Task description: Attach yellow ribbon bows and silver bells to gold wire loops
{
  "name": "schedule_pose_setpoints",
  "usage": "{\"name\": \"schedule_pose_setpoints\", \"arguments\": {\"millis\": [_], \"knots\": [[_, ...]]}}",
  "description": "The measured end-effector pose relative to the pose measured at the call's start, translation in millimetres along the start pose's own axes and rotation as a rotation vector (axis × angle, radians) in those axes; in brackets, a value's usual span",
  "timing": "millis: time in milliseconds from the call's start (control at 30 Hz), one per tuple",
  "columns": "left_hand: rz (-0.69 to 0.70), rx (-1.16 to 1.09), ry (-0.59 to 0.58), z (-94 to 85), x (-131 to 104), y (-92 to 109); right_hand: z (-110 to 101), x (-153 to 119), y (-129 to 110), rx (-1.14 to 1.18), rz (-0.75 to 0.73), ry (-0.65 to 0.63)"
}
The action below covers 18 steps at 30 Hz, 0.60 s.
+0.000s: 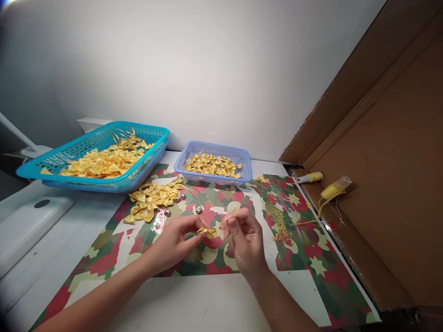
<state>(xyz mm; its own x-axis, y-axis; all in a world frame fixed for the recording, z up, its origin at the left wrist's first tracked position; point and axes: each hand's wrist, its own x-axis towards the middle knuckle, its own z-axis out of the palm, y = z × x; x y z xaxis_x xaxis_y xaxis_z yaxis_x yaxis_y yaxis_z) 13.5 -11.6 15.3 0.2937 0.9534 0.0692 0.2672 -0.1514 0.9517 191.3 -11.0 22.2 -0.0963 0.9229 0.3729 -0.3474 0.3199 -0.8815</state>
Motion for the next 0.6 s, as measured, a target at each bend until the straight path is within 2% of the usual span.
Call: {"name": "schedule_pose_setpoints", "arguments": {"millis": [100, 200, 400, 467, 600], "knots": [[-0.029, 0.010, -0.019, 1.9, 0, 0, 0, 0, 1, -0.008, 0.003, -0.001], [-0.106, -0.071, -0.015, 2.6, 1, -1, 5, -2, 1, 0.008, 0.016, -0.004], [-0.222, -0.411, 0.150, 1.0, 8, -7, 20, -12, 2, 0.119, 0.113, -0.057], [-0.227, -0.488, 0.205, 0.2, 9, -7, 24, -17, 2, 0.171, 0.169, -0.051], [-0.174, -0.564, 0.234, -0.7, 9, -3, 28, -23, 7, 0.235, 0.305, -0.026]]}}
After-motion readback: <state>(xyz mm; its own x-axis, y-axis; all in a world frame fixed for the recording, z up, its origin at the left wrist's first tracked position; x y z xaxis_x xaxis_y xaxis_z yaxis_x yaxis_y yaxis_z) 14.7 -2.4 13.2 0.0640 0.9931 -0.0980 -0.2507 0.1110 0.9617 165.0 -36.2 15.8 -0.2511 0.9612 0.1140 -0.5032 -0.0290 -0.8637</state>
